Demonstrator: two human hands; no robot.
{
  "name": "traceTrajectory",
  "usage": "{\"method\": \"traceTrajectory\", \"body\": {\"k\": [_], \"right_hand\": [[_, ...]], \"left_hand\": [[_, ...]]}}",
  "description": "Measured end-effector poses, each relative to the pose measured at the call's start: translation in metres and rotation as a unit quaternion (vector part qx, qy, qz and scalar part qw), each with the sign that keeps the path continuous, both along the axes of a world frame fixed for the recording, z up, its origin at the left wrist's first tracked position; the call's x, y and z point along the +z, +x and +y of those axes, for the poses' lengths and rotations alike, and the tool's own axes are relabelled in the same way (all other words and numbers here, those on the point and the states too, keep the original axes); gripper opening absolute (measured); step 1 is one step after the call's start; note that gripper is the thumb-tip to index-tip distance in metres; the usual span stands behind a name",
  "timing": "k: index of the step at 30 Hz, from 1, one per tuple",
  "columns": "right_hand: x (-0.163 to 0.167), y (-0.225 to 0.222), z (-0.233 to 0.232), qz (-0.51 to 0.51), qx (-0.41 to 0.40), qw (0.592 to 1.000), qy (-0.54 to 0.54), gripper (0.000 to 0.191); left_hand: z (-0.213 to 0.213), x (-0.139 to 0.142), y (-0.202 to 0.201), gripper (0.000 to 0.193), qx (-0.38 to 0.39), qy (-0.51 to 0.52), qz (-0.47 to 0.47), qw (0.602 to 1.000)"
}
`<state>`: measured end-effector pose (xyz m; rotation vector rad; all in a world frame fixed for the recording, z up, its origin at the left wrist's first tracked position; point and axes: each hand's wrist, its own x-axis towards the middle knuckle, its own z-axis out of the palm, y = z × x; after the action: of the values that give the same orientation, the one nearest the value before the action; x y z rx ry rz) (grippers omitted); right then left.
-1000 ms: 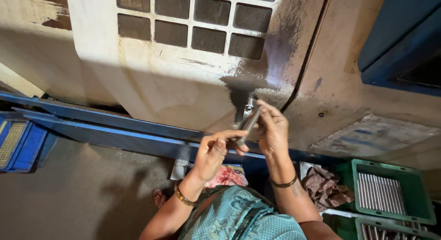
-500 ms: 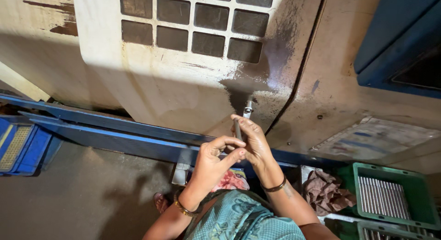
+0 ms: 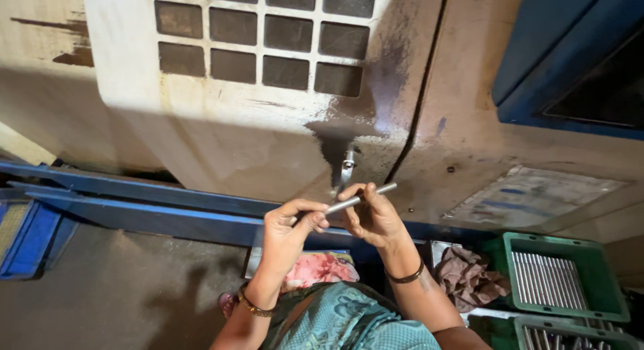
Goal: The person repeatedly wipes a section of a machine's exterior surface with a cloth, then uses a metal rod to scrape or clean the same area. The person opens and closes the machine door multiple times during the process.
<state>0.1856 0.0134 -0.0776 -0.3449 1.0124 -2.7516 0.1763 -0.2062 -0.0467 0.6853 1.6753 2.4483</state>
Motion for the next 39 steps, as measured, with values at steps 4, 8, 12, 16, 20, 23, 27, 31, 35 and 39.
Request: {"method": "traceTrajectory", "body": {"k": [4, 8, 12, 16, 20, 23, 27, 31, 35, 39], "right_hand": [[0.011, 0.003, 0.013, -0.007, -0.079, 0.996, 0.034, 0.063], [0.023, 0.0, 0.031, 0.023, -0.171, 0.984, -0.036, 0.045], [0.038, -0.001, 0.051, 0.064, -0.261, 0.963, 0.03, 0.037], [0.061, 0.007, 0.071, 0.052, -0.347, 0.908, 0.231, 0.039], [0.083, 0.009, 0.076, 0.14, -0.416, 0.839, 0.32, 0.031], [0.097, 0.003, 0.078, 0.184, -0.479, 0.757, 0.405, 0.033], [0.112, -0.008, 0.088, 0.277, -0.517, 0.652, 0.48, 0.034], [0.126, -0.017, 0.101, 0.281, -0.545, 0.589, 0.527, 0.033], [0.131, -0.03, 0.107, 0.326, -0.556, 0.501, 0.577, 0.038], [0.124, -0.041, 0.108, 0.365, -0.555, 0.444, 0.601, 0.045]], "left_hand": [[-0.002, 0.005, -0.005, 0.021, 0.088, -0.045, 0.008, 0.995], [0.003, 0.013, -0.004, 0.02, 0.107, -0.058, 0.044, 0.992], [0.011, 0.023, -0.003, 0.017, 0.111, -0.116, 0.128, 0.979], [0.025, 0.03, -0.011, 0.019, 0.13, -0.183, 0.238, 0.945], [0.053, 0.025, -0.033, 0.019, 0.133, -0.239, 0.325, 0.905], [0.085, 0.012, -0.059, 0.03, 0.155, -0.283, 0.397, 0.86], [0.117, -0.016, -0.084, 0.054, 0.184, -0.356, 0.495, 0.771], [0.132, -0.04, -0.108, 0.053, 0.225, -0.331, 0.565, 0.722], [0.136, -0.057, -0.117, 0.054, 0.246, -0.341, 0.569, 0.707], [0.135, -0.063, -0.115, 0.059, 0.213, -0.349, 0.549, 0.729]]}}
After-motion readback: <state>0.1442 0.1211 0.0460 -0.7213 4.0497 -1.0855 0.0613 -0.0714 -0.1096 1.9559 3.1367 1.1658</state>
